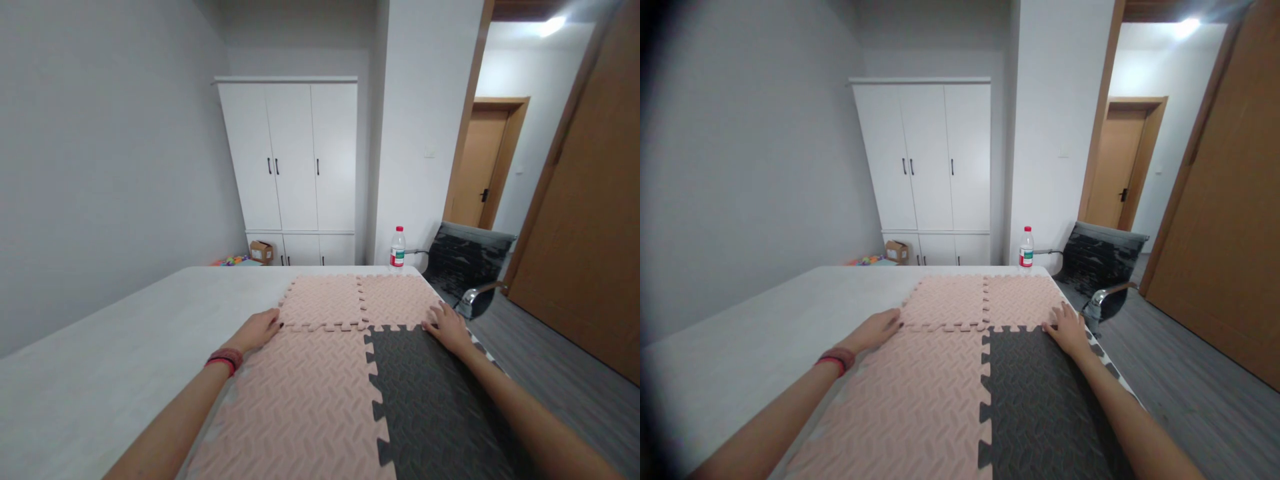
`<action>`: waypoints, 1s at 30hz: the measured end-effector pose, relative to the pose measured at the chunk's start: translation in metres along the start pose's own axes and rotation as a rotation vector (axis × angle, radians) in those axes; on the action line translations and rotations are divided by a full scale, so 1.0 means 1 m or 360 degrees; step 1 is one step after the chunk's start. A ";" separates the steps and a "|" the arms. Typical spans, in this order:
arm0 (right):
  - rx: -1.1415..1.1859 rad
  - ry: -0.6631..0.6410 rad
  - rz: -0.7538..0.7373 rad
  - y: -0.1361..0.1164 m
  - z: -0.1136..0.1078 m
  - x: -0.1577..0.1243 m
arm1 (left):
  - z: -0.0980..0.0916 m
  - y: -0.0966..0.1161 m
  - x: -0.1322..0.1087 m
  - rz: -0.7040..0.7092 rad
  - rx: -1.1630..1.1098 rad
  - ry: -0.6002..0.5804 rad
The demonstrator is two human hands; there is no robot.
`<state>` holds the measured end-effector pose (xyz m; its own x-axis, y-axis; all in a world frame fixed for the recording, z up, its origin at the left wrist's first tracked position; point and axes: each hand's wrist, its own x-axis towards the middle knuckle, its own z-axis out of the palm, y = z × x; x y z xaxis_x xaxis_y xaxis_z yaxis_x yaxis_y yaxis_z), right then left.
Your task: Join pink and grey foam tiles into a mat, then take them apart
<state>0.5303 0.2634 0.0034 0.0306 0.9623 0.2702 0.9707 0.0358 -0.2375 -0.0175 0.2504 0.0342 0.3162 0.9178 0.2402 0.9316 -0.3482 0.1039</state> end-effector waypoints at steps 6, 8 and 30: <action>0.0286 -0.0094 -0.0674 -0.112 0.005 0.001 | 0.002 0.004 -0.006 -0.0031 0.0064 0.0004; 0.0348 -0.0085 -0.0763 -0.141 0.012 -0.002 | 0.001 0.006 -0.008 -0.0029 0.0099 -0.0008; 0.0230 0.0122 -0.0514 -0.169 0.036 -0.007 | 0.007 0.022 -0.010 -0.0122 0.0503 -0.0052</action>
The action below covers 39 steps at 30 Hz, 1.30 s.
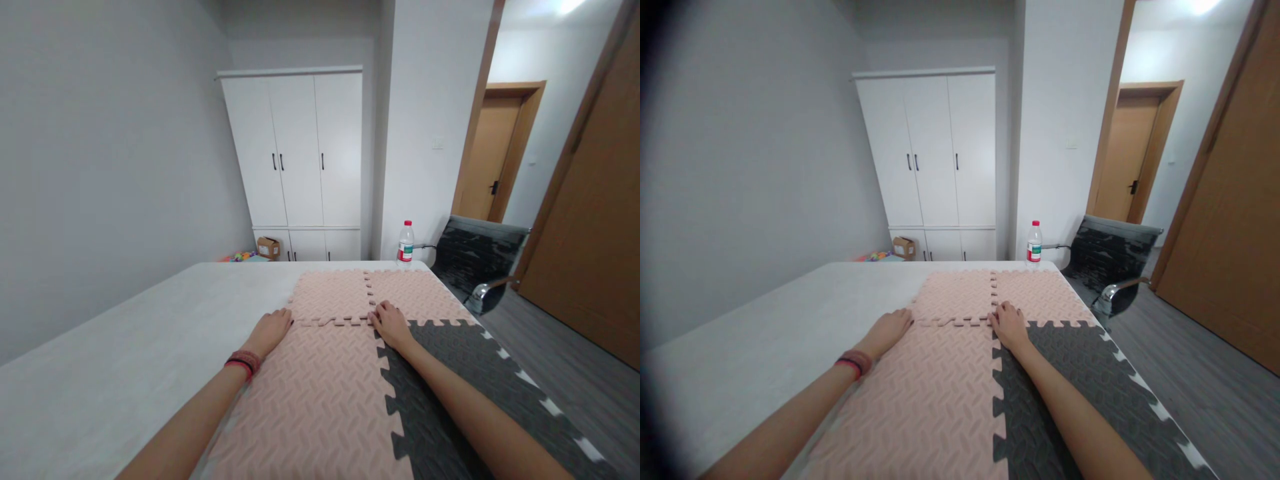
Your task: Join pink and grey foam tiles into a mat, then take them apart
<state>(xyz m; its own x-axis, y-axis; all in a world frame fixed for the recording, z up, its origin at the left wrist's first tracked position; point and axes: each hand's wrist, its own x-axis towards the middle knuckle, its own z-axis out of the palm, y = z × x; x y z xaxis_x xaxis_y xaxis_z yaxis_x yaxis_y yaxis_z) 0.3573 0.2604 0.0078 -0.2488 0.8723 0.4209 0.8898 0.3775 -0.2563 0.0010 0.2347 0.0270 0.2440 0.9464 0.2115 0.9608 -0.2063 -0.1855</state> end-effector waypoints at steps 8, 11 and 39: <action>0.0027 0.0024 -0.0078 -0.004 -0.003 0.001 | 0.000 0.003 -0.003 -0.0023 0.0082 0.0025; 0.0057 0.0028 -0.0192 -0.007 -0.009 -0.003 | 0.000 0.003 -0.004 -0.0014 0.0094 0.0034; 0.0235 -0.0146 -0.0401 0.008 0.010 0.005 | -0.005 0.006 -0.005 0.0076 0.0256 0.0172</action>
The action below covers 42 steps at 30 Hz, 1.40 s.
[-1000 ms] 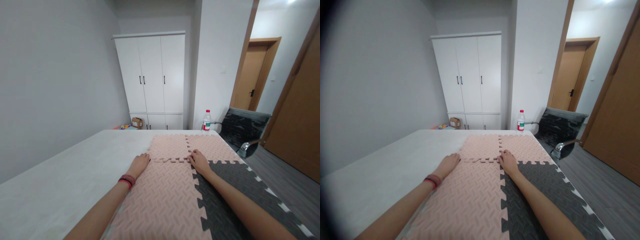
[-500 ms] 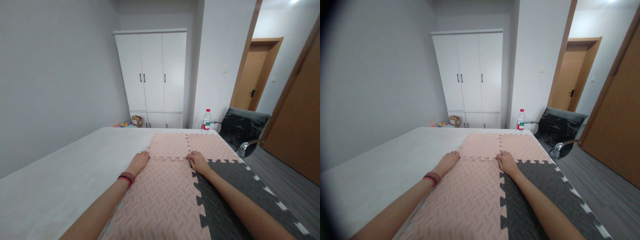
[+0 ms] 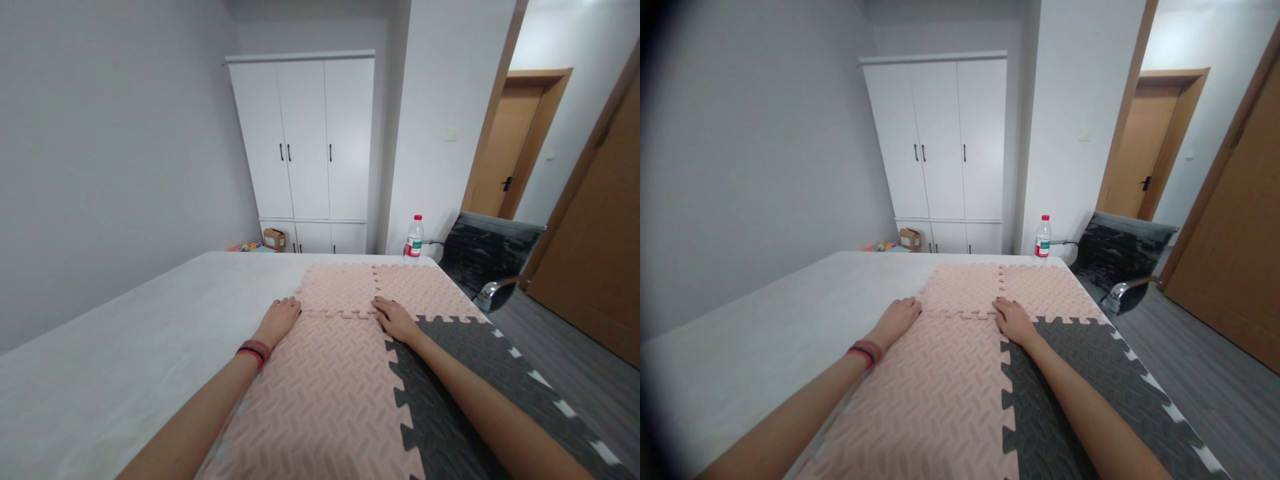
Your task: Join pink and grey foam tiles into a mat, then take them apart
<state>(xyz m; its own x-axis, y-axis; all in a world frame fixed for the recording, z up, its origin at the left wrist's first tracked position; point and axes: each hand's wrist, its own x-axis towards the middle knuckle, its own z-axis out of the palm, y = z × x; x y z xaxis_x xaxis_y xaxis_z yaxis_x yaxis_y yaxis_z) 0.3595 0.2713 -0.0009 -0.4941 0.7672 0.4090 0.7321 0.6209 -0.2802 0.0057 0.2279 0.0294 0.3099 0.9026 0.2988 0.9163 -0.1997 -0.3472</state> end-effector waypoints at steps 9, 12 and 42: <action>-0.0096 -0.0091 0.0044 -0.010 -0.007 0.002 | -0.003 0.001 -0.001 -0.0007 -0.0026 -0.0044; -0.0194 -0.0179 0.0071 -0.015 -0.016 0.005 | -0.006 0.001 0.002 -0.0024 -0.0057 -0.0101; -0.0372 -0.0341 0.0341 -0.024 -0.043 0.007 | -0.048 0.046 0.036 -0.0519 -0.0098 -0.0355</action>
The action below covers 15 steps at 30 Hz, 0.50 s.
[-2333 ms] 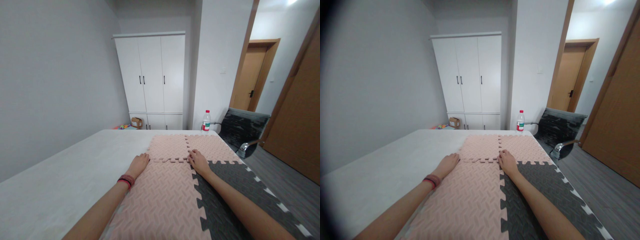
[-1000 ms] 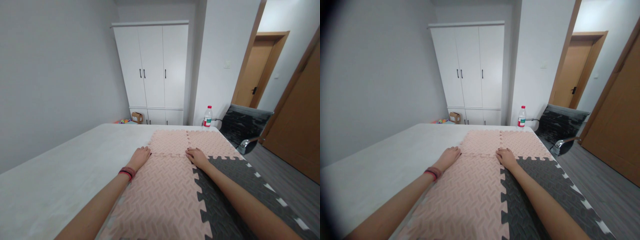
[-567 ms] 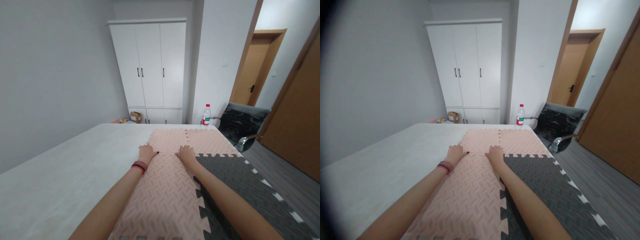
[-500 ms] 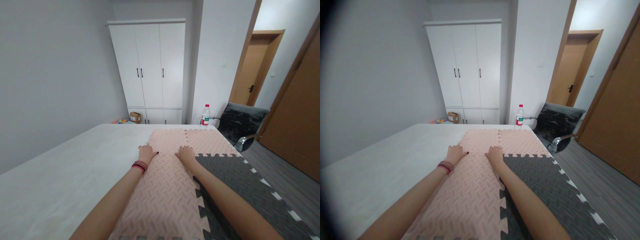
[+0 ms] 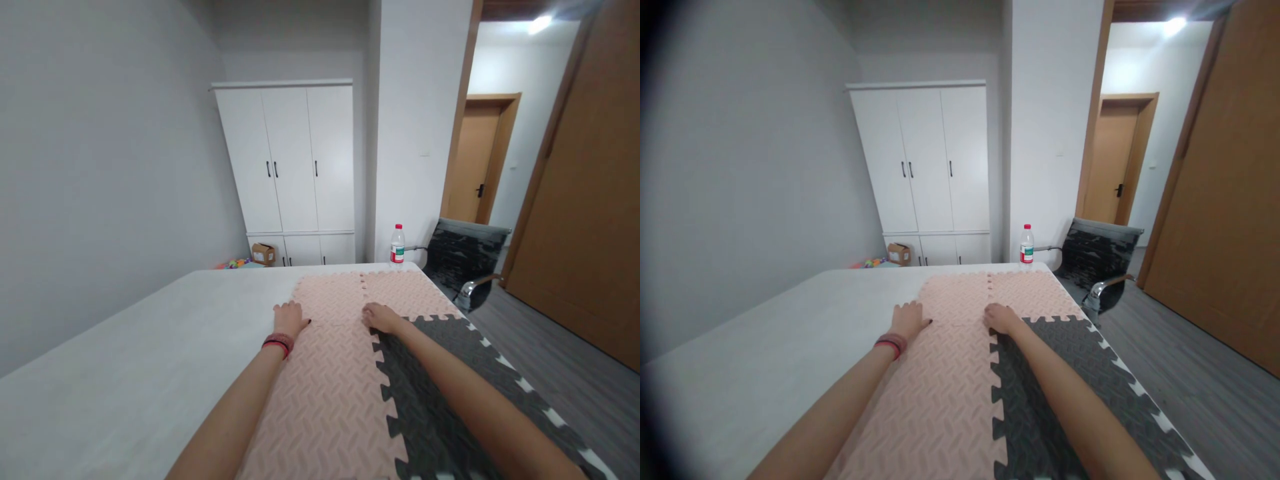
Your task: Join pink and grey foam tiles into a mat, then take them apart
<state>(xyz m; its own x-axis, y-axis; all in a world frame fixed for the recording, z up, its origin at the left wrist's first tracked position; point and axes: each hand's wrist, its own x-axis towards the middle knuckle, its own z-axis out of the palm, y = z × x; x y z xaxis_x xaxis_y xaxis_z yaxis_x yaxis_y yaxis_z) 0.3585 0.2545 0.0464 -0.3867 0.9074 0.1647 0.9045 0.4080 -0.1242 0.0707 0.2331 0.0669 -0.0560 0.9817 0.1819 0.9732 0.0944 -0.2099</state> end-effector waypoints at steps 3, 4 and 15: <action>-0.0001 0.0042 0.0065 0.068 -0.017 -0.022 | -0.008 0.013 0.013 0.0186 -0.0104 0.0047; -0.0014 0.0061 0.0133 0.093 -0.020 -0.032 | -0.010 0.021 0.019 0.0277 -0.0157 0.0045; -0.0036 0.0165 0.0449 0.214 0.018 -0.086 | 0.012 0.169 0.110 0.0801 -0.0561 0.0093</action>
<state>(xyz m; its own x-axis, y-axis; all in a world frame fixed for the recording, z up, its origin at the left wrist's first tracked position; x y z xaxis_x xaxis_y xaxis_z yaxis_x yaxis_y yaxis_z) 0.5820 0.2651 -0.0117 -0.1002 0.9689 0.2262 0.9779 0.1378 -0.1573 0.2262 0.3594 0.0398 0.4317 0.8802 0.1974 0.8929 -0.4480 0.0446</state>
